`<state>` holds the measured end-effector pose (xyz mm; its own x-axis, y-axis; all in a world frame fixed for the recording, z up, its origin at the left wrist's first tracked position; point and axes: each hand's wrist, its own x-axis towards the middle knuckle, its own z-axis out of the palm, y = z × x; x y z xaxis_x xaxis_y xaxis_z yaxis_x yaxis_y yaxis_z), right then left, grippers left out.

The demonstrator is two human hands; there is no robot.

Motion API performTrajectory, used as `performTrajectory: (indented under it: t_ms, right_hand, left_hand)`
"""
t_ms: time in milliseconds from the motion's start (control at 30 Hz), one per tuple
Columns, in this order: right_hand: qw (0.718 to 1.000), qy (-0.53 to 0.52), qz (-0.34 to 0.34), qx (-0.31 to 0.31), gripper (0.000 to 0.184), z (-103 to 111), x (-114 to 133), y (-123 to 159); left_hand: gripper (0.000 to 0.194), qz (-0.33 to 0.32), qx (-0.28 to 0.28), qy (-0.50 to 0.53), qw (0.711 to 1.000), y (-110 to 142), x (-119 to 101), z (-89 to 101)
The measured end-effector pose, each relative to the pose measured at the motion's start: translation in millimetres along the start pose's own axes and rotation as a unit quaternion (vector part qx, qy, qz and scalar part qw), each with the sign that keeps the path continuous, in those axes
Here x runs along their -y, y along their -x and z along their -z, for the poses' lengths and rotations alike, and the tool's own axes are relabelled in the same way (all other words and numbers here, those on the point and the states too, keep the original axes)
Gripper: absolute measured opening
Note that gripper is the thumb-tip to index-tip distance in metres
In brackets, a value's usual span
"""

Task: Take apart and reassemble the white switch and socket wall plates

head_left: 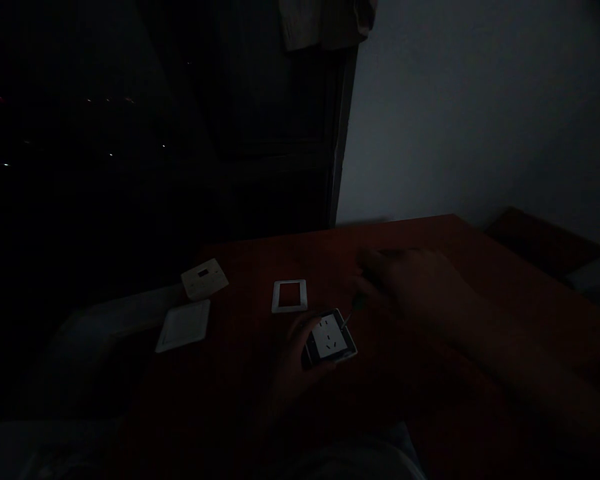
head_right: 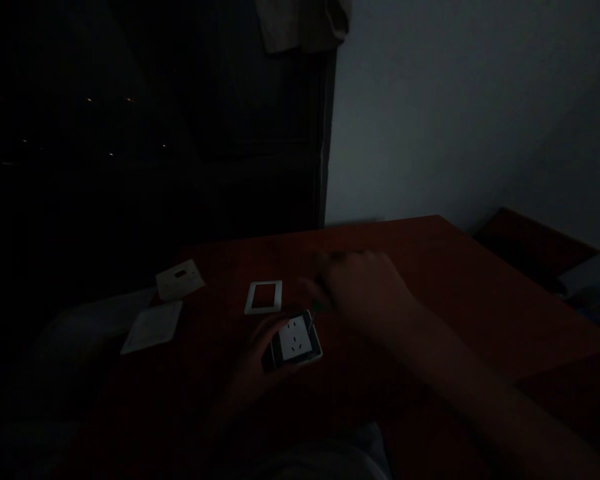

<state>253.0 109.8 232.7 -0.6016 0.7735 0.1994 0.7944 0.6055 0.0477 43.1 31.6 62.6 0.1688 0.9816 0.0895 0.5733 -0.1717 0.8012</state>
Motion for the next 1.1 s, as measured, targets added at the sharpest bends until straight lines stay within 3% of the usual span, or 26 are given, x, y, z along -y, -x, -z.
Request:
performTrajectory:
  t_ms: [67, 167, 233, 300, 367, 467, 567, 767, 833, 967, 1100]
  right_hand:
    - [0.996, -0.075, 0.047, 0.011, 0.028, -0.8, -2.3, 0.6]
    - [0.974, -0.195, 0.104, 0.044, 0.051, 0.8, -3.3, 2.0]
    - [0.982, -0.167, 0.079, 0.035, 0.044, 1.5, -1.4, 1.1]
    - [0.997, -0.075, 0.017, 0.010, 0.027, 1.0, 0.8, -1.3]
    - [1.000, -0.015, -0.022, 0.000, 0.027, 0.1, 1.5, -3.5]
    - [0.997, -0.077, 0.016, 0.016, 0.022, 0.3, -0.6, -3.6]
    - [0.981, -0.173, 0.079, 0.048, 0.047, 2.1, -2.2, -1.5]
    - [0.999, -0.033, -0.011, 0.006, 0.029, -0.2, 0.1, -1.8]
    - [0.997, -0.072, 0.012, 0.019, 0.027, -1.3, -1.3, -1.3]
    - [0.979, -0.183, 0.088, 0.027, 0.051, -1.8, -3.3, -0.1]
    - [0.997, -0.073, 0.022, -0.008, 0.032, -2.5, -1.2, -2.2]
  left_hand:
    - [0.071, -0.004, -0.001, 0.004, 1.000, -0.2, -0.7, 0.3]
    - [0.070, -0.014, -0.005, 0.006, 1.000, -0.1, -1.4, 0.3]
    - [0.070, -0.012, -0.007, 0.014, 1.000, 0.4, -1.1, -0.1]
    - [0.069, -0.004, -0.010, 0.022, 1.000, 0.9, -0.3, -0.6]
    - [0.068, -0.001, -0.007, 0.021, 1.000, 1.1, 0.6, -0.8]
    - [0.070, -0.011, 0.001, 0.015, 1.000, 0.5, 2.0, -0.9]
    - [0.071, -0.011, -0.001, 0.019, 1.000, 0.3, 2.9, -0.9]
    - [0.069, -0.010, -0.001, 0.020, 1.000, 1.4, 4.3, -1.5]
    - [0.069, -0.008, 0.000, 0.019, 1.000, 1.4, 4.6, -2.0]
    - [0.069, 0.001, 0.000, 0.021, 1.000, 0.9, 3.3, -2.1]
    - [0.070, -0.004, 0.001, 0.010, 1.000, 0.5, 1.2, -1.1]
